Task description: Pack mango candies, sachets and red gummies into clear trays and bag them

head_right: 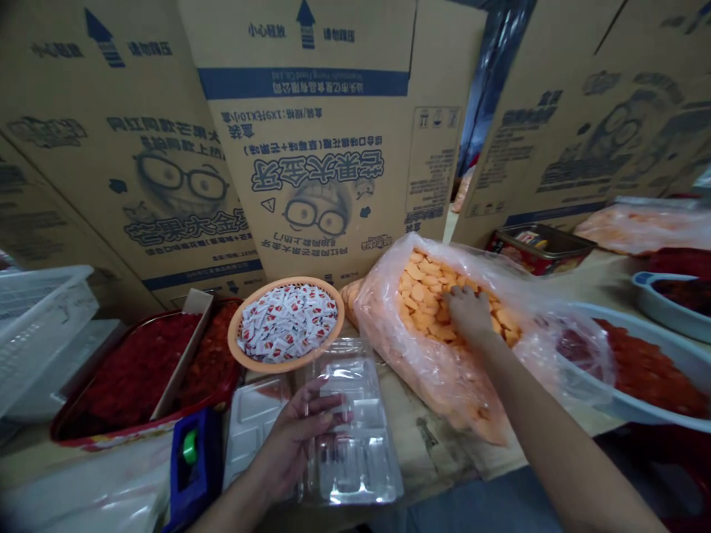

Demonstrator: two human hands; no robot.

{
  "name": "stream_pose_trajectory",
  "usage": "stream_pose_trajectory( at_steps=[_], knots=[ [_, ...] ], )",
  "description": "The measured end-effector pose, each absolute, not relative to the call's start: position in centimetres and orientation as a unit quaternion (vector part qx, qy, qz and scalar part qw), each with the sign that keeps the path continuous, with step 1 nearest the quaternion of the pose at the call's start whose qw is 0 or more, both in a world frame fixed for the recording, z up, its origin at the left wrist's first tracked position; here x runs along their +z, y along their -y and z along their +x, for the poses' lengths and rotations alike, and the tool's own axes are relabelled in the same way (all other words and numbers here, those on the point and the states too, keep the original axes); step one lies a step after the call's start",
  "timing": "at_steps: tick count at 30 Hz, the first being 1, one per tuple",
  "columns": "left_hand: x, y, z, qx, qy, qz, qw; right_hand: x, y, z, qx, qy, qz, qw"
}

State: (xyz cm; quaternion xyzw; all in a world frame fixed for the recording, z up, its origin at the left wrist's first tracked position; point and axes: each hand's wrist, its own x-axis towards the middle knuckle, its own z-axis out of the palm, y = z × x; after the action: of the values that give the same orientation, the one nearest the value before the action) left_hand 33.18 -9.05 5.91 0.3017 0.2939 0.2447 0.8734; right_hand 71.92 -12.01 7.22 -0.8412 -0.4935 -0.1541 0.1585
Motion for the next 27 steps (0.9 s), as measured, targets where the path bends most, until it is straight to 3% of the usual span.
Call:
stream_pose_trajectory(
  at_steps=[3, 5, 8, 9, 11, 14, 20, 27],
  knots=[
    [6.0, 8.8, 33.3, 0.247, -0.288, 0.300, 0.875, 8.4, 11.8, 70.8, -0.165, 0.468, -0.834, 0.242],
    [6.0, 8.4, 33.4, 0.243, -0.285, 0.301, 0.877, 9.9, 11.5, 68.3, -0.121, 0.419, -0.813, 0.384],
    [6.1, 8.0, 33.6, 0.234, -0.282, 0.303, 0.880, 12.3, 11.3, 62.2, 0.131, 0.399, -0.693, 0.585],
    [6.1, 7.9, 33.7, 0.230, -0.280, 0.305, 0.881, 12.8, 11.2, 59.9, 0.223, 0.412, -0.652, 0.596],
    [6.1, 7.9, 33.9, 0.225, -0.270, 0.307, 0.885, 13.3, 11.0, 55.9, 0.357, 0.461, -0.608, 0.539],
    [6.1, 8.0, 33.9, 0.227, -0.254, 0.308, 0.889, 12.0, 10.0, 52.6, 0.397, 0.520, -0.587, 0.478],
    [5.7, 8.1, 33.5, 0.235, -0.248, 0.292, 0.893, 8.2, 8.2, 51.9, 0.196, 0.614, -0.638, 0.421],
    [5.7, 8.0, 33.0, 0.227, -0.268, 0.279, 0.894, 9.5, 8.7, 54.7, 0.039, 0.542, -0.685, 0.485]
  ],
)
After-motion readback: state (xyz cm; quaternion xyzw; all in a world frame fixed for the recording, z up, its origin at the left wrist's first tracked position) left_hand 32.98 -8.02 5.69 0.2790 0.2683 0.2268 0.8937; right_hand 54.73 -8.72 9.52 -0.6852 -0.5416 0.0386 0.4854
